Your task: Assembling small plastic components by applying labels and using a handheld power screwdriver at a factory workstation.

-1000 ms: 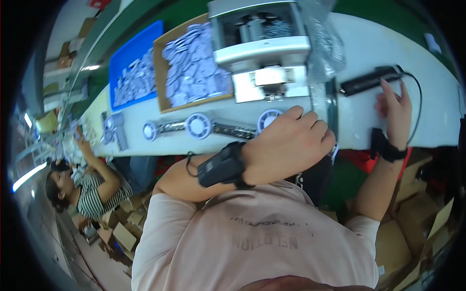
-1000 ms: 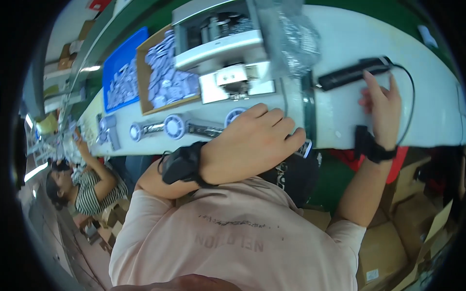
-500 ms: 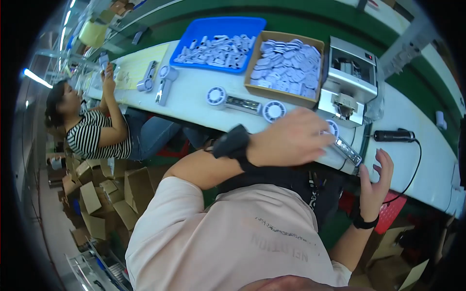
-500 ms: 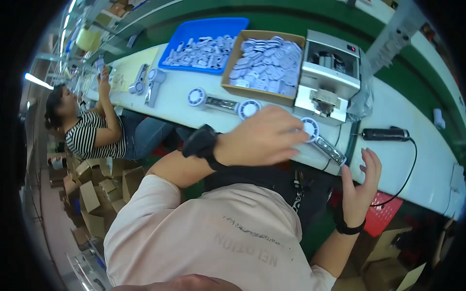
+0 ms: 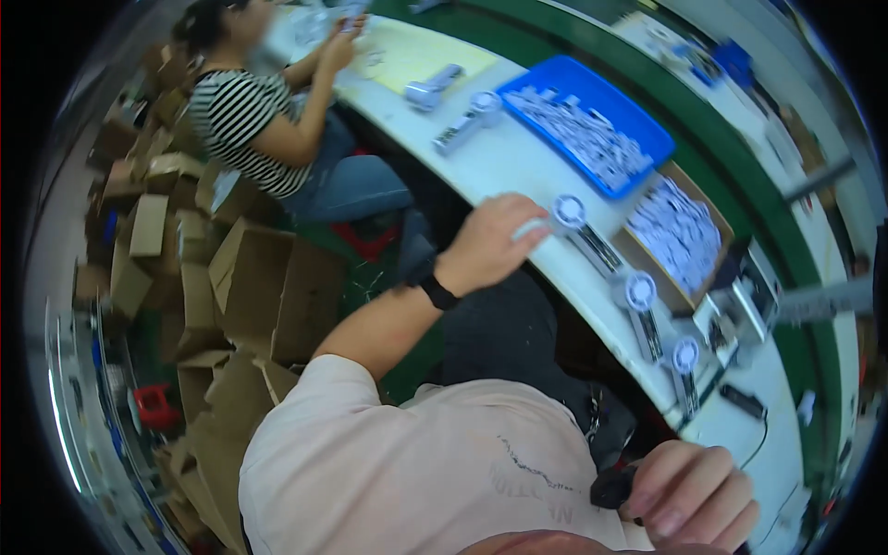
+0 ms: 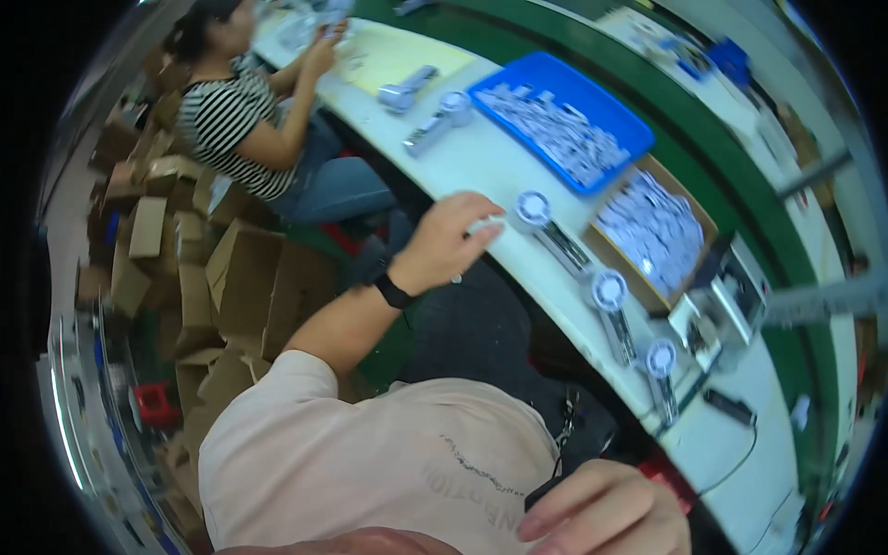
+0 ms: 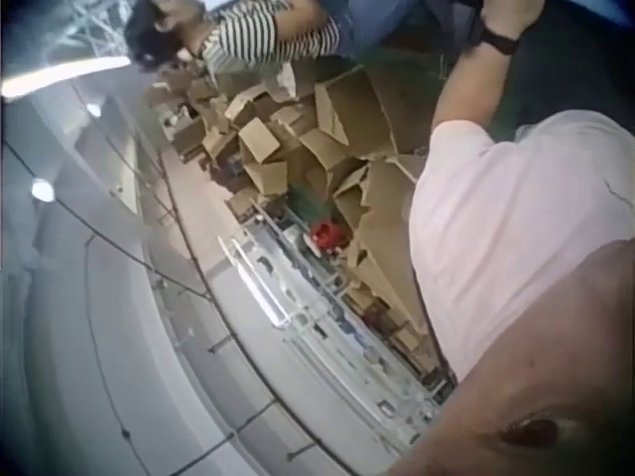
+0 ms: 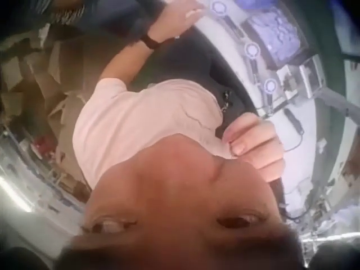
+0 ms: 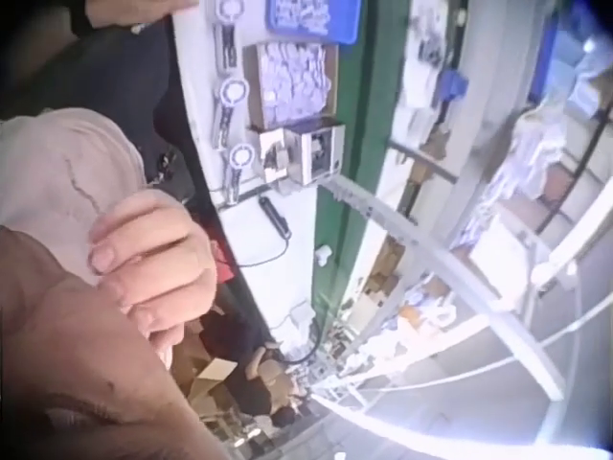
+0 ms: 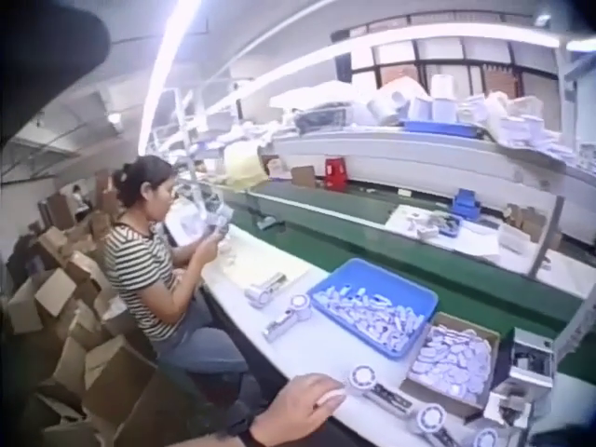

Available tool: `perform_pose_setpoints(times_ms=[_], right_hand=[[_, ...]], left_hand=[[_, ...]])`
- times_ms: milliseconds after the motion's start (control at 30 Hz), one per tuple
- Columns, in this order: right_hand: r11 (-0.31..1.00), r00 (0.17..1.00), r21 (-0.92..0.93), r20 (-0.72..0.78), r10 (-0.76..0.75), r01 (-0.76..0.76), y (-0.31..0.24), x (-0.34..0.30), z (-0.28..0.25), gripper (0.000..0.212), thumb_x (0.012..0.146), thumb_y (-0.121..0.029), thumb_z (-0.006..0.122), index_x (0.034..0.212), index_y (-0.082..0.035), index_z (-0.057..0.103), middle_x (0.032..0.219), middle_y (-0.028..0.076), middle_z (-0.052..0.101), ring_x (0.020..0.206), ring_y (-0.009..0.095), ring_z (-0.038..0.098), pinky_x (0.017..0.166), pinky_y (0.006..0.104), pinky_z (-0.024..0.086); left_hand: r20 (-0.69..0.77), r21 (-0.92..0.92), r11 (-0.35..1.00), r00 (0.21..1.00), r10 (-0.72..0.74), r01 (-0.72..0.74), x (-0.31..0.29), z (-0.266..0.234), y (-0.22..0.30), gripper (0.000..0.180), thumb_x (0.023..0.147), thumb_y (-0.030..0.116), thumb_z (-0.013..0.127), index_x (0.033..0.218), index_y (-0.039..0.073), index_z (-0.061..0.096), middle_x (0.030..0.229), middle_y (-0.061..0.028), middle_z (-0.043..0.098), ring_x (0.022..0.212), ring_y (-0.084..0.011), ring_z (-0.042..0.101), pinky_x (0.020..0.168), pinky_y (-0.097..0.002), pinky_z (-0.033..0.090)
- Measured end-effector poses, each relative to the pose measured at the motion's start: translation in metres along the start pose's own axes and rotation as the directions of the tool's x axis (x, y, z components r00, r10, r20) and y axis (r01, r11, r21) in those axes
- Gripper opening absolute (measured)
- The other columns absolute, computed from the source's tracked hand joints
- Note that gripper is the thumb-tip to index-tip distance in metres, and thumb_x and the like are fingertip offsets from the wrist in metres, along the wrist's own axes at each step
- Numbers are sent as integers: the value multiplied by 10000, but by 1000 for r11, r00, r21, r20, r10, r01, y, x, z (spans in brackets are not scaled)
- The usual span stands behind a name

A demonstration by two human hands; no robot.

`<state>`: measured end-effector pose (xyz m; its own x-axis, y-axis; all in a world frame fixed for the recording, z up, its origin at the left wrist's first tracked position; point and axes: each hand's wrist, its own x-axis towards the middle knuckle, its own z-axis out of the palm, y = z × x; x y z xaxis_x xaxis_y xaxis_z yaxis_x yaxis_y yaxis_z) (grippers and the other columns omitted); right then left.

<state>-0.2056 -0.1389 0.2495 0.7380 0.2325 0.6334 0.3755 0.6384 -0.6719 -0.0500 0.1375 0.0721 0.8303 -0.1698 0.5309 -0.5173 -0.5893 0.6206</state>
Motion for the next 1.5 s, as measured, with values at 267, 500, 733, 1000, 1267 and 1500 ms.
perform_pose_setpoints(times_ms=[267, 500, 733, 1000, 1267, 1500], right_hand=[[962, 992, 269, 127, 8, -42, 57, 48, 13, 133, 1048, -220, 600, 1005, -110, 661, 966, 91, 621, 859, 280, 572, 731, 423, 510], [951, 948, 273, 315, 51, -142, 68, 46, -6, 191, 1056, -237, 607, 1198, -140, 691, 983, 99, 636, 862, 282, 584, 747, 418, 512], [989, 924, -94, 354, 142, -116, 56, 3, -50, 231, 993, -175, 698, 1214, -110, 690, 1059, 97, 671, 876, 259, 624, 742, 410, 525], [5, 532, -683, -565, 631, -731, 40, -196, -160, 401, 901, -258, 816, 1211, -16, 737, 1028, 127, 717, 924, 305, 704, 837, 379, 568], [-400, 291, -724, -625, 724, -562, 57, -314, -232, 677, 1021, -583, 586, 1529, -135, 565, 1408, 197, 663, 1389, 363, 559, 1156, 462, 422], [-426, 34, -643, -575, 817, -636, 85, -314, -274, 724, 1060, -630, 475, 1572, -119, 517, 1562, 205, 538, 1491, 407, 443, 1264, 483, 275]], left_hand=[[1, 73, 991, 994, -109, 109, -41, -36, -21, 200, 989, 186, 708, 1133, 50, 726, 1094, -134, 697, 1034, -346, 657, 923, -431, 502], [-32, 60, 998, 999, -32, 34, -15, -33, -28, 200, 990, 199, 706, 1121, 49, 724, 1081, -128, 696, 1023, -344, 660, 912, -435, 504], [-68, 14, 993, 990, 121, -120, 24, -10, -25, 199, 978, 198, 726, 1099, 40, 719, 1061, -136, 695, 994, -340, 676, 864, -437, 532], [-78, -77, 995, 995, -66, 60, 88, -2, -68, 254, 979, 183, 744, 1170, 16, 735, 1122, -124, 740, 935, -252, 708, 811, -365, 565], [242, 228, 966, 968, 66, -123, 144, 49, -112, 289, 963, 231, 724, 1188, 52, 751, 1164, -141, 741, 1100, -345, 679, 964, -456, 534], [416, 438, 883, 909, -32, -170, 166, 70, -130, 307, 966, 311, 695, 1217, 157, 778, 1201, -122, 717, 1135, -360, 653, 987, -483, 514]])
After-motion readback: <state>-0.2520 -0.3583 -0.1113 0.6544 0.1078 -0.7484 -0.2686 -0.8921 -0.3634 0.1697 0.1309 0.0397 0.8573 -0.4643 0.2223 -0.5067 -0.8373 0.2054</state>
